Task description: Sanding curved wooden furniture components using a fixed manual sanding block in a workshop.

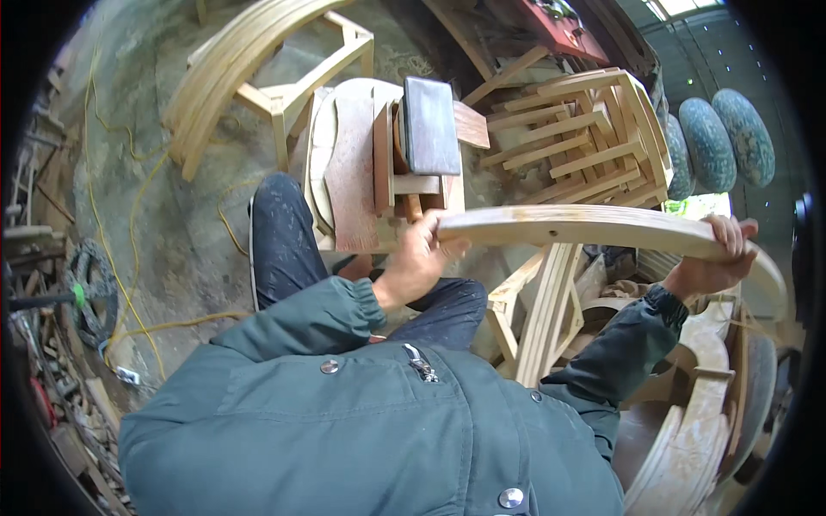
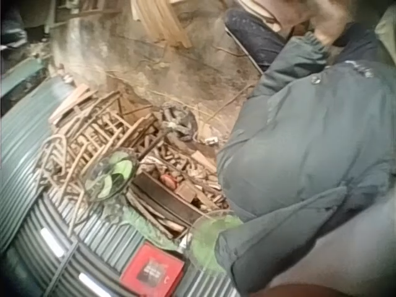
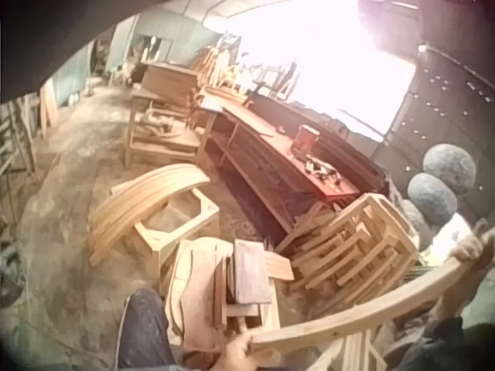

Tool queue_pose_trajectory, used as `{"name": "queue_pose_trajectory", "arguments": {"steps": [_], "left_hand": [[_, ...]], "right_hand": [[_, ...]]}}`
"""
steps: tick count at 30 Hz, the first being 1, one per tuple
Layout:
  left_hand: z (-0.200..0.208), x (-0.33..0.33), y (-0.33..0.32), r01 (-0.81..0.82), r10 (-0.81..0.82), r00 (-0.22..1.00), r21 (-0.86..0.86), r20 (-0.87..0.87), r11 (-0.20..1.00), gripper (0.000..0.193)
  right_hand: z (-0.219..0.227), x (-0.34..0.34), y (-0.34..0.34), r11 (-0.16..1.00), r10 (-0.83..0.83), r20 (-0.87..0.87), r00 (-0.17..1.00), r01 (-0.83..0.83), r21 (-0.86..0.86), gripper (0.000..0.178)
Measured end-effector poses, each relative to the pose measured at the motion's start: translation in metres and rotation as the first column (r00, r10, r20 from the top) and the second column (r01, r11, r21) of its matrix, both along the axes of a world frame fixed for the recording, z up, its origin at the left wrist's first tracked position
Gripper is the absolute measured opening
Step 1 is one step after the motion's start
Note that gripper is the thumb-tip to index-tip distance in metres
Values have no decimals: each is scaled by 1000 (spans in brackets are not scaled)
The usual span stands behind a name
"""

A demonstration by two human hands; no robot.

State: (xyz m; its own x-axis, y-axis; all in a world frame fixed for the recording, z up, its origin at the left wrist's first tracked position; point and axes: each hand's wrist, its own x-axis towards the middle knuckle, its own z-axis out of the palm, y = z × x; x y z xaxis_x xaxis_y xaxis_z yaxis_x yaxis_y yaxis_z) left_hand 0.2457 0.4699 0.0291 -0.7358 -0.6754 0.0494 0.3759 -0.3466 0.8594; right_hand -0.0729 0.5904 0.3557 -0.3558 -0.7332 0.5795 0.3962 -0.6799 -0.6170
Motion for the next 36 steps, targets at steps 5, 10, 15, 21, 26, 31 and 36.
{"name": "queue_pose_trajectory", "arguments": {"steps": [5,10,15,21,26,31,36], "left_hand": [[-19,-13,35,362,-193,890,-383,413,850,54],[78,-17,-21,-232,364,923,-936,-126,265,77],[135,-15,-89,-152,395,859,-899,-326,-411,74],[148,-8,-119,-229,298,842,-798,-449,-557,14],[127,-16,-134,-187,355,863,-880,-359,-436,19],[80,-39,-73,-183,198,961,-981,-193,-67,31],[41,-67,-56,-149,1,989,-989,-149,-10,33]], "right_hand": [[2,46,10,711,-402,-482,778,597,372,61],[-78,71,40,445,-157,-805,573,768,460,30],[-145,109,73,610,245,-915,320,683,402,27],[-100,133,107,430,469,-875,117,835,342,37],[-82,181,118,550,-219,-900,-377,714,-433,31],[-171,215,114,447,-18,-774,632,698,560,60],[-175,205,85,685,-565,-446,694,696,216,56]]}}
